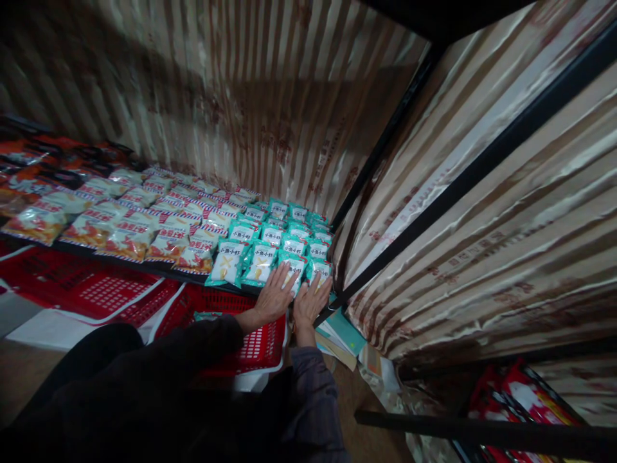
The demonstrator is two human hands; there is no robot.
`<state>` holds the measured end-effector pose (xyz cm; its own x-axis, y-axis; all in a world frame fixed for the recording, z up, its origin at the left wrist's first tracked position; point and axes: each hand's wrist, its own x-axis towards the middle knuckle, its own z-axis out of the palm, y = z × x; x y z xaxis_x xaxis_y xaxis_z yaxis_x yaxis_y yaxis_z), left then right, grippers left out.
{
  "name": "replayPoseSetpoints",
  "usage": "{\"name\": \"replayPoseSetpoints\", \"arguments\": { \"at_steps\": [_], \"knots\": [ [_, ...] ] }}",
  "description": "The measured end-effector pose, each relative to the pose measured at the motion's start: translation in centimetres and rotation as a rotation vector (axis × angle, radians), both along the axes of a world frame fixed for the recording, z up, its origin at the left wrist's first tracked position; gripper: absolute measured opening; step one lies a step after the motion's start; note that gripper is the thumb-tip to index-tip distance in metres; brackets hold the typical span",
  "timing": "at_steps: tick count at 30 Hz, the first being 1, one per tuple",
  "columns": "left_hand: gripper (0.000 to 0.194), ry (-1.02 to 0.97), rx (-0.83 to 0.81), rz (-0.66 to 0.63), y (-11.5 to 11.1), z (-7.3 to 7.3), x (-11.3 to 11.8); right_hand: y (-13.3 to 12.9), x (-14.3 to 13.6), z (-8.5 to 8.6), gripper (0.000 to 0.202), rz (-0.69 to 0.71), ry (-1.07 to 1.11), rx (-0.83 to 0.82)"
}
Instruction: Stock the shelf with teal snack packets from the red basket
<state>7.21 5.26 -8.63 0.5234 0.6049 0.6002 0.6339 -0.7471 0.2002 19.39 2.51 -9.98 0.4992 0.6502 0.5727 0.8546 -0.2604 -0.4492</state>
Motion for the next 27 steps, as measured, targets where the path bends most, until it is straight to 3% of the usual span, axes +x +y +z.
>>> {"name": "replayPoseSetpoints", "arguments": {
  "at_steps": [15,27],
  "knots": [
    [0.059,0.072,-0.004,0.02,-0.4,0.3,-0.1,-0.3,0.4,-0.6,0.064,0.007,0.016,-0.007],
    [0.056,0.078,-0.015,-0.096,-2.1,1.5,-2.3,-0.8,0.4,-0.4,0.064,0.024,-0.045,0.057]
  ]
}}
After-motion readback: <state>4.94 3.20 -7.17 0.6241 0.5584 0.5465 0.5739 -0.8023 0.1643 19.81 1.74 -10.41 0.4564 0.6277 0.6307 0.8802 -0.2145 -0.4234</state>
